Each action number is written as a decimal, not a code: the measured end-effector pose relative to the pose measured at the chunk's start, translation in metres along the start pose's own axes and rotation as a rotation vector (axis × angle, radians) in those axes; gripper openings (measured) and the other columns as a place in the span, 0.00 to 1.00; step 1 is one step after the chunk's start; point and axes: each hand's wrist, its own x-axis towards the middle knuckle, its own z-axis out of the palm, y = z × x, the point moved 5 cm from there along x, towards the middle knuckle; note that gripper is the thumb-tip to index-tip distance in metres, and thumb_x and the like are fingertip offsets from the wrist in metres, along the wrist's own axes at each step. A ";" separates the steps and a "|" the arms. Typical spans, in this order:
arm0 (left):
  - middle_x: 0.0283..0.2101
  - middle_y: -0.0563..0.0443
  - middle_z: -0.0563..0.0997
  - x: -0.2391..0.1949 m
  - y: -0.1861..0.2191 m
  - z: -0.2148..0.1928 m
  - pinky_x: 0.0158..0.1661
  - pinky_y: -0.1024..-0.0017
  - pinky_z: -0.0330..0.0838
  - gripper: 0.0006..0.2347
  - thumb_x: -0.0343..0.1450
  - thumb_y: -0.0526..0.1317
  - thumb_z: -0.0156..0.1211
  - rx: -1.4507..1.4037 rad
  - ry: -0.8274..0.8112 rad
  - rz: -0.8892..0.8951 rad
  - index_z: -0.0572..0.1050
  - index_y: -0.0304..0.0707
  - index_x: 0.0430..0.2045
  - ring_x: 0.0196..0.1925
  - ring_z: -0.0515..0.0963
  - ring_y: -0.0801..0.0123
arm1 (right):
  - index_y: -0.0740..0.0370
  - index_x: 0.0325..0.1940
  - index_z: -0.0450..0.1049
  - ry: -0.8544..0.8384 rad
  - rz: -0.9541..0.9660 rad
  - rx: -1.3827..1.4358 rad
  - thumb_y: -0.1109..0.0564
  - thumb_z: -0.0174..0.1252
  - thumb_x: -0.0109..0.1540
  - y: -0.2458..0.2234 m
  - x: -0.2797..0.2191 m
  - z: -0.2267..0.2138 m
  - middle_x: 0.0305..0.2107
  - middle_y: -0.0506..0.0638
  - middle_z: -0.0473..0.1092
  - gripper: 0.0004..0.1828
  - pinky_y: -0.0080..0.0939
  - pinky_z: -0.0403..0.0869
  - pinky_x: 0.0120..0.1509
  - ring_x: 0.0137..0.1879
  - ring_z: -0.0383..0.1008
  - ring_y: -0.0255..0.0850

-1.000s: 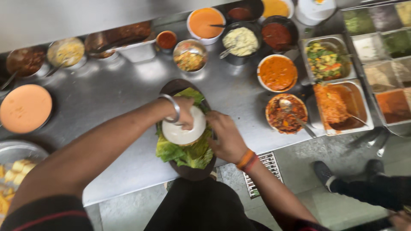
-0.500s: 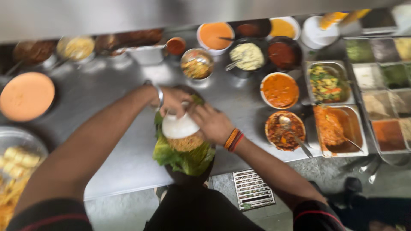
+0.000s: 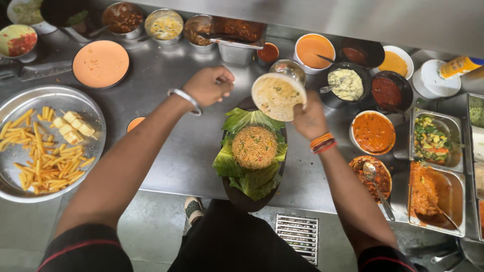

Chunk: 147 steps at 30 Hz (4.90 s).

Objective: The person assembles a food platter by placing a molded rice ball on lettuce, adding mixed vegetables, placing a skewer of paneer cubes, and arranging french fries around the rice. The person uses a spoon and hands to arrange the items on a wooden board.

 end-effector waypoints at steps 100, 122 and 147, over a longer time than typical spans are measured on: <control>0.39 0.51 0.84 -0.161 0.043 0.300 0.43 0.75 0.77 0.10 0.72 0.36 0.59 -0.474 -0.125 -0.250 0.76 0.31 0.45 0.42 0.84 0.74 | 0.61 0.43 0.70 0.289 0.621 -0.667 0.44 0.55 0.67 0.177 -0.257 -0.195 0.29 0.64 0.75 0.17 0.66 0.72 0.39 0.36 0.76 0.65; 0.41 0.26 0.81 0.215 0.116 0.598 0.49 0.53 0.74 0.19 0.64 0.50 0.65 0.393 -0.086 0.055 0.80 0.26 0.32 0.47 0.81 0.40 | 0.67 0.53 0.69 0.499 0.415 1.076 0.61 0.45 0.70 0.213 -0.283 -0.348 0.28 0.49 0.65 0.11 0.37 0.62 0.35 0.30 0.60 0.37; 0.31 0.28 0.78 0.168 0.215 0.528 0.37 0.47 0.73 0.09 0.66 0.34 0.54 0.002 0.284 0.458 0.67 0.28 0.36 0.34 0.79 0.35 | 0.63 0.52 0.66 0.569 0.190 0.737 0.68 0.42 0.67 0.203 -0.234 -0.411 0.23 0.43 0.58 0.12 0.30 0.53 0.27 0.26 0.52 0.29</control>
